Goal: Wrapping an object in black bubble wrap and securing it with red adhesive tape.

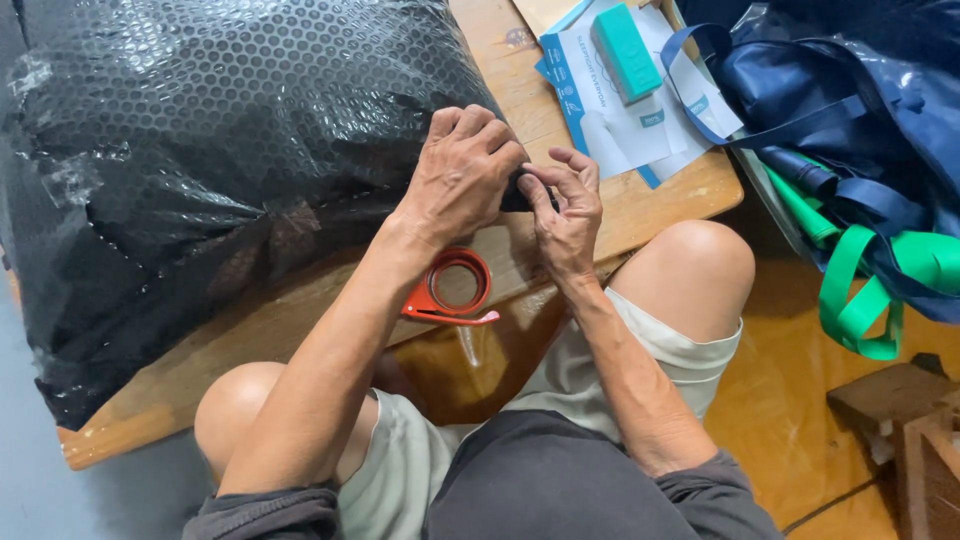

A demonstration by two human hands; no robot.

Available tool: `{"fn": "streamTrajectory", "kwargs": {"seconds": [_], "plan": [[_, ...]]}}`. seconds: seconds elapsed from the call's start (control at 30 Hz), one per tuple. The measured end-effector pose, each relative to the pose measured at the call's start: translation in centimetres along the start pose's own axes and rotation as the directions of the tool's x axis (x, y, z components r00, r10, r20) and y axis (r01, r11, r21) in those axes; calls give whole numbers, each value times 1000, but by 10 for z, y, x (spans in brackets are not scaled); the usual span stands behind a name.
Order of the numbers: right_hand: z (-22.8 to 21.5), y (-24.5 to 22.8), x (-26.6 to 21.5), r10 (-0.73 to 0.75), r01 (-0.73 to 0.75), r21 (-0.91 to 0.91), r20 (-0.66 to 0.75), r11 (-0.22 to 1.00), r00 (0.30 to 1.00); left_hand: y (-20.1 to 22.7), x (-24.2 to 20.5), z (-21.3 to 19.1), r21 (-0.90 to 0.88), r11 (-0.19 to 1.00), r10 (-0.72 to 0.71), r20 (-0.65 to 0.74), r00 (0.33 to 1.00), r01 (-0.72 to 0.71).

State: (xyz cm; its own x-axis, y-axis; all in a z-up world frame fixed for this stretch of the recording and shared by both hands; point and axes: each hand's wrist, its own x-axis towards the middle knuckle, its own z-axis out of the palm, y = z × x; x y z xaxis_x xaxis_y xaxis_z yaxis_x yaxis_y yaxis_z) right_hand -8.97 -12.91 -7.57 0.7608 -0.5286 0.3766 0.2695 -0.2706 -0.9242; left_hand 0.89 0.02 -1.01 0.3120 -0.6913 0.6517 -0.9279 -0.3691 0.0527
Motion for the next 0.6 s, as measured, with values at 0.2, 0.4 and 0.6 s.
{"fn": "streamTrajectory", "kwargs": {"seconds": [0.2,0.4,0.6], "plan": [[-8,-17,0,25,-24,-5,94,1000,995,11,11,-39,-66,997,-23,100,995,30],[3,-29,10,-19,20,-19,74,1000,997,10,7,-71,-62,989,-128,55,990,131],[10,-32,2,-34,37,-61,45,997,998,-16,-15,-145,46,942,-326,-111,939,332]]}}
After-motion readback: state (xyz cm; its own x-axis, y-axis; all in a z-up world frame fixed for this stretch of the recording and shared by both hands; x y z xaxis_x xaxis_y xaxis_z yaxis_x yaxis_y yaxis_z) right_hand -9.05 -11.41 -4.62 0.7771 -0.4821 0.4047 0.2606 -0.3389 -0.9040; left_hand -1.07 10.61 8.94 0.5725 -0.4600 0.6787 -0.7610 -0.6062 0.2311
